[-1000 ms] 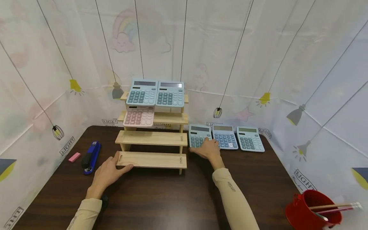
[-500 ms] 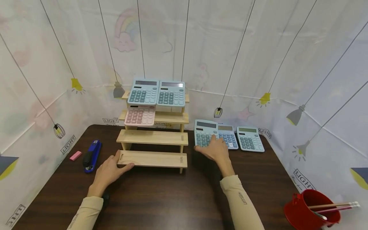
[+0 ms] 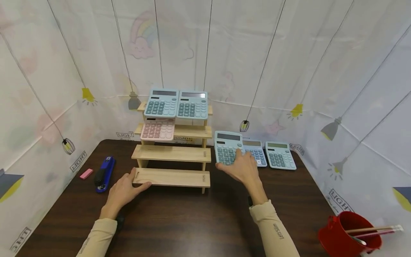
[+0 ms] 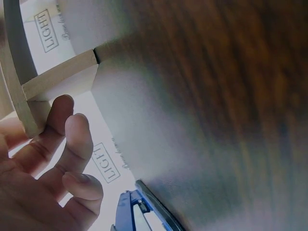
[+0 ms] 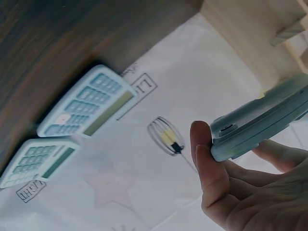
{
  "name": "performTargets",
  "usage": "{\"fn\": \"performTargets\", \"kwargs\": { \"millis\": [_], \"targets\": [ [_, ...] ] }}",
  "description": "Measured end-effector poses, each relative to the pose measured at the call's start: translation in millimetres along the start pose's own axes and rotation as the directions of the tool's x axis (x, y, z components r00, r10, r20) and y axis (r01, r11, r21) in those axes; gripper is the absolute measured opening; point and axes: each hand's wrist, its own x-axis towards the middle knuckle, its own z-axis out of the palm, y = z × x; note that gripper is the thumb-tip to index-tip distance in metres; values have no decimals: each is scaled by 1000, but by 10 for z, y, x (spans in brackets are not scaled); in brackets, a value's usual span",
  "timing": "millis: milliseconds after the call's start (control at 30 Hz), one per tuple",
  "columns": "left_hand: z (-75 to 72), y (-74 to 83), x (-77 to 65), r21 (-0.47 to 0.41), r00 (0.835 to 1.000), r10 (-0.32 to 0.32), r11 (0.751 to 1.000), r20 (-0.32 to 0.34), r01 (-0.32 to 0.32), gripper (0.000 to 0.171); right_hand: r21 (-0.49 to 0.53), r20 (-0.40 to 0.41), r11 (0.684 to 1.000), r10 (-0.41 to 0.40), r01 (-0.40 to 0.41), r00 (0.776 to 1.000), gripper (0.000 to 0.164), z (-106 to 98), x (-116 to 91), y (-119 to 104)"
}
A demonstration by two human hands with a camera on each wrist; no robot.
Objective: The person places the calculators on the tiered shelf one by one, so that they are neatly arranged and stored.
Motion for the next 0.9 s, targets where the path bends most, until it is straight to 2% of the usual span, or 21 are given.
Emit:
{"fn": "performTargets", "kwargs": {
  "millis": [233, 433, 700, 900],
  "targets": [
    [-4, 14, 8, -1, 1000, -8, 1000, 6, 8, 116, -9, -42, 998, -61, 61, 997, 119, -42, -57, -140],
    [-3, 22, -7, -5, 1000, -3, 1000, 8, 3, 115, -54, -84, 994, -101, 97, 991, 116, -83, -20, -229],
    [12, 19, -12, -12, 1000, 0, 1000, 2, 0, 116, -107, -92, 989, -116, 106, 989, 113, -138, 76, -344],
    [2, 17, -9, -4, 1000, 2, 1000, -1, -2, 116, -109, -101, 988, -121, 110, 988, 110, -164, 140, -445]
  ]
}}
